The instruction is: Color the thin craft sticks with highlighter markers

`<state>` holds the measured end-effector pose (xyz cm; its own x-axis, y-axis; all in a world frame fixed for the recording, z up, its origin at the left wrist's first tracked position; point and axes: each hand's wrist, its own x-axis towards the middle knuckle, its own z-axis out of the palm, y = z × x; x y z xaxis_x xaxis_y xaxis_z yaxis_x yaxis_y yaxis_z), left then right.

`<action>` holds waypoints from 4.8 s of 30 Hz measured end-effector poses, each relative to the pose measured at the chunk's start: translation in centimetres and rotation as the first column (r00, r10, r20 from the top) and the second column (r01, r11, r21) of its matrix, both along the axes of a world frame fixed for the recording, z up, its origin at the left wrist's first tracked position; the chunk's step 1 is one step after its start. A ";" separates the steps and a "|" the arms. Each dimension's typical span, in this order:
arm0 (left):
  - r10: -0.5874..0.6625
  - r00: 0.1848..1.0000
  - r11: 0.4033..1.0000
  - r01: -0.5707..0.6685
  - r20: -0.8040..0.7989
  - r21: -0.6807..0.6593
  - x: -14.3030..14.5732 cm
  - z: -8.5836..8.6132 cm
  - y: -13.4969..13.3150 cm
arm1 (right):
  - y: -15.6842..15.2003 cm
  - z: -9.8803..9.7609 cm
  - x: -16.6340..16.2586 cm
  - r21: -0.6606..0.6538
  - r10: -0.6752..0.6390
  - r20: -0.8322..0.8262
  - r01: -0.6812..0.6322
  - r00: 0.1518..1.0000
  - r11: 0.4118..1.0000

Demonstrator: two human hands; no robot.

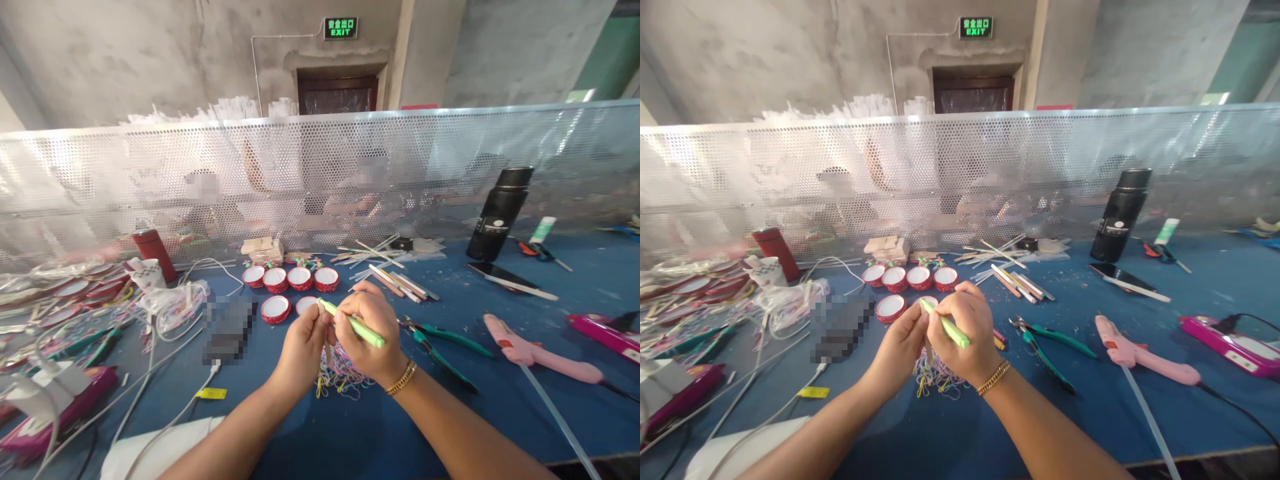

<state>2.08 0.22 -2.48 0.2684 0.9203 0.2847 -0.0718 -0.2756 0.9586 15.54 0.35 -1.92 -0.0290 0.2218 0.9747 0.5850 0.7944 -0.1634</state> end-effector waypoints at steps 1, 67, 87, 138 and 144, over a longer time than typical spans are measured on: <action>0.001 1.000 1.000 -0.001 0.003 -0.006 0.0 0.0 0.0 | 0.0 0.0 0.0 0.001 0.002 0.003 -0.002 1.000 1.000; -0.064 0.993 0.991 0.076 0.100 -0.114 0.0 -0.7 0.4 | 0.2 -0.5 0.0 -0.124 0.005 -0.036 -0.009 0.999 0.992; -0.067 0.995 0.994 0.073 0.074 -0.077 -0.2 -0.8 0.5 | 0.3 -0.3 0.2 -0.066 0.003 -0.029 -0.005 1.000 0.998; -0.057 0.997 0.997 0.059 0.045 -0.055 -0.1 -1.0 0.4 | 0.3 -0.2 0.3 -0.058 -0.002 -0.013 0.002 1.000 0.998; -0.062 0.997 0.997 0.064 0.047 -0.049 -0.1 -0.8 0.3 | 0.3 0.0 0.2 -0.036 -0.003 -0.005 0.003 1.000 0.999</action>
<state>1.97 0.55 -3.32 0.3138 0.9155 0.2518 -0.1315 -0.2207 0.9664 15.77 0.63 -1.97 -0.0230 0.2572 0.9661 0.5866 0.7860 -0.1953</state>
